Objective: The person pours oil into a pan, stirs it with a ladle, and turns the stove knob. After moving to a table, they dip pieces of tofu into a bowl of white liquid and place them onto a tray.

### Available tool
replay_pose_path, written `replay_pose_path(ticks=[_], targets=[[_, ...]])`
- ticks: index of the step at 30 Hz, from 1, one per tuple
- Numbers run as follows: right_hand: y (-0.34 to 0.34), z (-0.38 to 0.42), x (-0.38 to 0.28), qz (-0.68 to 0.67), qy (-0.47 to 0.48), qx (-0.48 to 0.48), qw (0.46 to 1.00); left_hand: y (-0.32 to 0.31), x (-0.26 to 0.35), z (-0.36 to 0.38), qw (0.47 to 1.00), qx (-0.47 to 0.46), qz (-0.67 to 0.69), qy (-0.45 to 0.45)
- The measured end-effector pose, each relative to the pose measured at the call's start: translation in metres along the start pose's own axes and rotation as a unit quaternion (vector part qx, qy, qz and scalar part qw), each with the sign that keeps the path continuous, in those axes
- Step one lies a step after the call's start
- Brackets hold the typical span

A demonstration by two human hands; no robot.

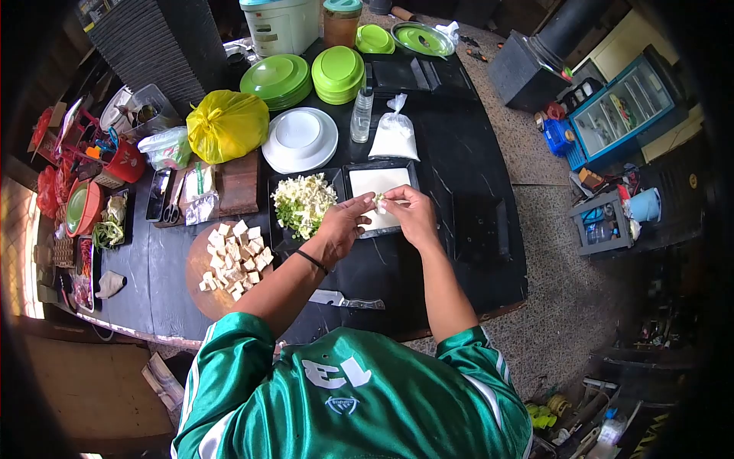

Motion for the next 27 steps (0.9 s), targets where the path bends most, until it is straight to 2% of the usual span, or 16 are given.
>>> replay_pose_path(ticks=[5,7,10,12,13,16,18,19,22,24,27], targets=[[0.0,-0.002,0.01,-0.015,0.008,-0.01,1.0,-0.003,-0.006,-0.004,0.999,-0.003,-0.034,-0.005],[-0.001,0.0,0.022,-0.043,-0.056,-0.025,0.997,-0.007,-0.006,-0.004,0.999,0.003,-0.039,-0.005],[0.003,0.001,0.025,-0.045,-0.077,-0.035,0.995,-0.004,-0.002,-0.007,0.996,0.05,-0.075,-0.01],[0.003,0.002,0.027,-0.08,-0.089,-0.044,0.992,-0.005,0.006,-0.006,0.984,0.055,-0.168,-0.039],[0.002,0.001,0.029,-0.114,-0.098,-0.054,0.987,-0.007,0.008,-0.006,0.983,0.054,-0.168,-0.04],[0.003,-0.002,0.03,-0.101,-0.097,-0.052,0.989,-0.011,0.013,-0.004,0.981,0.048,-0.181,-0.05],[0.004,-0.005,0.031,-0.096,-0.105,-0.046,0.989,-0.01,0.018,-0.004,0.975,0.045,-0.19,-0.105],[0.004,-0.006,0.032,-0.091,-0.114,-0.041,0.988,-0.011,0.016,-0.003,0.975,0.045,-0.191,-0.105],[0.006,-0.009,0.025,-0.07,-0.074,-0.011,0.995,-0.009,0.013,0.003,0.966,0.074,-0.221,-0.111],[0.005,-0.006,0.017,-0.046,-0.048,0.003,0.998,-0.014,0.003,0.005,0.984,0.016,-0.167,-0.06],[0.005,0.0,-0.002,-0.013,-0.008,0.021,1.0,-0.013,0.003,0.002,0.986,0.013,-0.157,-0.059]])
Point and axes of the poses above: each hand's wrist, its own z-axis away from the middle knuckle, its own y-axis out of the back of the hand, x = y × z, the point moved 8 cm from there along -z, towards the middle knuckle, and after that the axes turned 1 degree about x, right-handed, at the moved point
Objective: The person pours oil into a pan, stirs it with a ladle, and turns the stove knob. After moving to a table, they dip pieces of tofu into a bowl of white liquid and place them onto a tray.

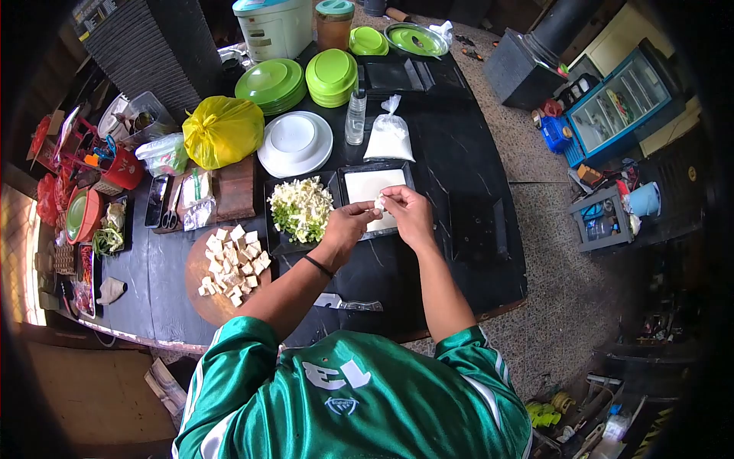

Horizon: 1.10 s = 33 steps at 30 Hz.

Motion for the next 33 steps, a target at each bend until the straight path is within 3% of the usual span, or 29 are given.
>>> replay_pose_path(ticks=[7,10,14,20,25,28,33], targets=[[0.004,0.005,-0.022,-0.002,-0.003,-0.011,1.0,-0.007,0.011,0.001,0.994,0.012,0.074,-0.075],[0.005,0.005,-0.027,-0.012,0.007,-0.029,0.999,-0.004,0.013,-0.002,0.996,0.027,0.01,-0.086],[0.008,0.001,-0.029,-0.009,0.034,-0.039,0.999,-0.007,0.017,-0.002,0.995,0.009,0.038,-0.091],[0.013,0.002,-0.045,0.032,0.077,-0.04,0.996,-0.006,0.002,-0.012,0.997,-0.016,0.073,-0.019],[0.016,0.012,-0.067,0.117,0.213,-0.043,0.969,-0.009,-0.001,-0.011,0.989,0.015,0.145,0.012],[0.017,0.016,-0.066,0.141,0.249,-0.028,0.958,-0.008,-0.006,-0.013,0.985,0.012,0.172,0.023],[0.016,0.017,-0.053,0.159,0.251,-0.018,0.955,-0.01,-0.011,-0.011,0.978,0.012,0.202,0.05]])
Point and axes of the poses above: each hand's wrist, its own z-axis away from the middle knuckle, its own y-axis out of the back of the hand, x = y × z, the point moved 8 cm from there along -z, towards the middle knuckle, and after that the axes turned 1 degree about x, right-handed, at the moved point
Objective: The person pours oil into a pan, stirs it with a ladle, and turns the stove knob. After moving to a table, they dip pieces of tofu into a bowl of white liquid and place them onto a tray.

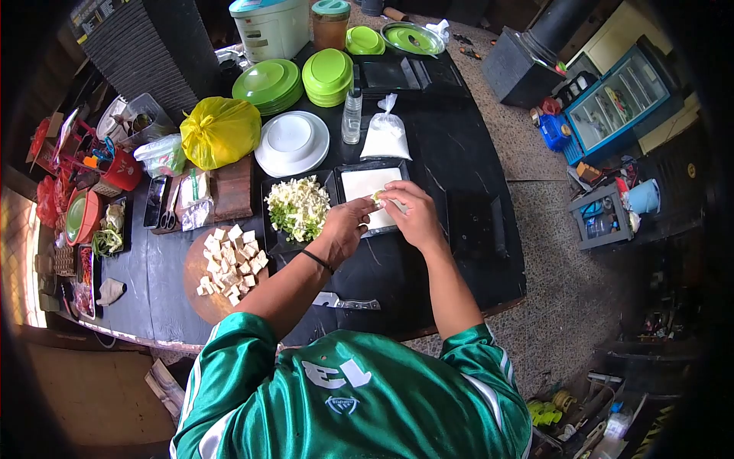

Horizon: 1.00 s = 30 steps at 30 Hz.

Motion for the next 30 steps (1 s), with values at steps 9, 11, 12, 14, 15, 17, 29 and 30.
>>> replay_pose_path(ticks=[9,11,12,14,15,17,29,30], targets=[[0.001,0.003,0.009,-0.073,-0.16,-0.007,0.984,-0.004,0.008,0.002,0.996,0.021,-0.066,-0.049],[0.001,0.005,0.012,-0.103,-0.172,0.003,0.98,-0.004,0.009,0.0,0.996,0.018,-0.074,-0.054],[-0.001,0.007,0.013,-0.098,-0.179,0.001,0.979,-0.003,0.009,0.001,0.994,0.021,-0.091,-0.054],[-0.003,0.009,0.014,-0.093,-0.183,0.001,0.979,-0.001,0.01,0.002,0.992,0.023,-0.109,-0.058],[-0.004,0.01,0.013,-0.092,-0.199,0.001,0.976,0.0,0.01,0.002,0.991,0.024,-0.115,-0.055],[-0.008,0.012,0.02,-0.092,-0.217,0.006,0.972,0.001,0.008,0.003,0.991,0.028,-0.118,-0.049],[-0.028,0.03,0.07,-0.218,-0.285,0.04,0.933,0.001,0.008,0.005,0.984,0.044,-0.166,-0.046],[-0.026,0.03,0.066,-0.218,-0.285,0.042,0.932,-0.002,0.009,0.006,0.984,0.043,-0.167,-0.045]])
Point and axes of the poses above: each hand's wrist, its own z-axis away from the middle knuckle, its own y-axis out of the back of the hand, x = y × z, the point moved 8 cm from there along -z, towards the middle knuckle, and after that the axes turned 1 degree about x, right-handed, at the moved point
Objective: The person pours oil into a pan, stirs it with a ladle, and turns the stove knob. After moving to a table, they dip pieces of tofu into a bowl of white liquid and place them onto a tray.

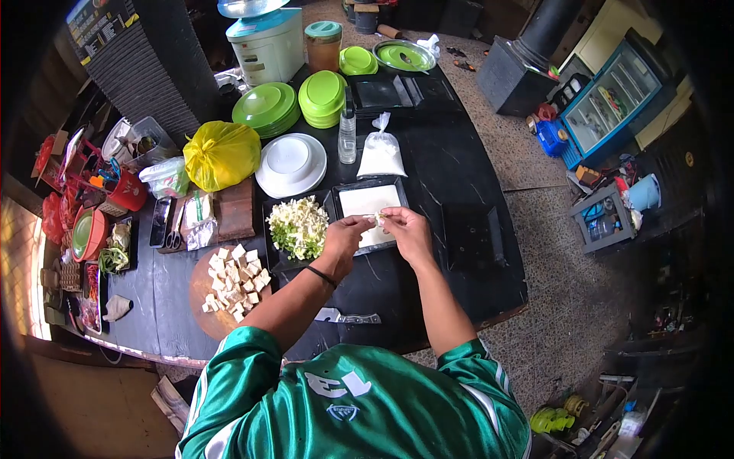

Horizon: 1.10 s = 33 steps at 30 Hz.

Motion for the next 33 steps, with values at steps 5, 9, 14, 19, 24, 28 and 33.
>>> replay_pose_path(ticks=[5,9,14,19,24,28,33], targets=[[0.0,0.001,0.001,0.006,-0.005,-0.01,1.0,-0.002,0.013,0.003,0.999,0.007,-0.009,-0.049],[-0.002,0.0,0.006,-0.044,-0.002,-0.018,0.999,-0.004,0.014,0.005,0.999,-0.001,-0.006,-0.052],[0.001,0.0,0.008,-0.011,0.004,-0.022,1.0,-0.004,0.01,-0.001,0.998,0.011,-0.02,-0.06],[0.0,-0.001,0.003,-0.019,0.032,-0.005,0.999,-0.006,0.016,0.001,0.998,0.008,-0.005,-0.065],[0.002,-0.001,-0.006,-0.002,0.01,-0.004,1.0,-0.006,0.016,0.004,0.999,0.009,-0.003,-0.037],[0.008,-0.003,-0.008,-0.02,0.025,0.001,0.999,-0.001,0.011,0.0,0.998,0.023,0.03,-0.055],[0.01,-0.004,-0.017,-0.02,0.037,0.0,0.999,-0.009,0.019,0.005,0.996,0.014,0.007,-0.087]])
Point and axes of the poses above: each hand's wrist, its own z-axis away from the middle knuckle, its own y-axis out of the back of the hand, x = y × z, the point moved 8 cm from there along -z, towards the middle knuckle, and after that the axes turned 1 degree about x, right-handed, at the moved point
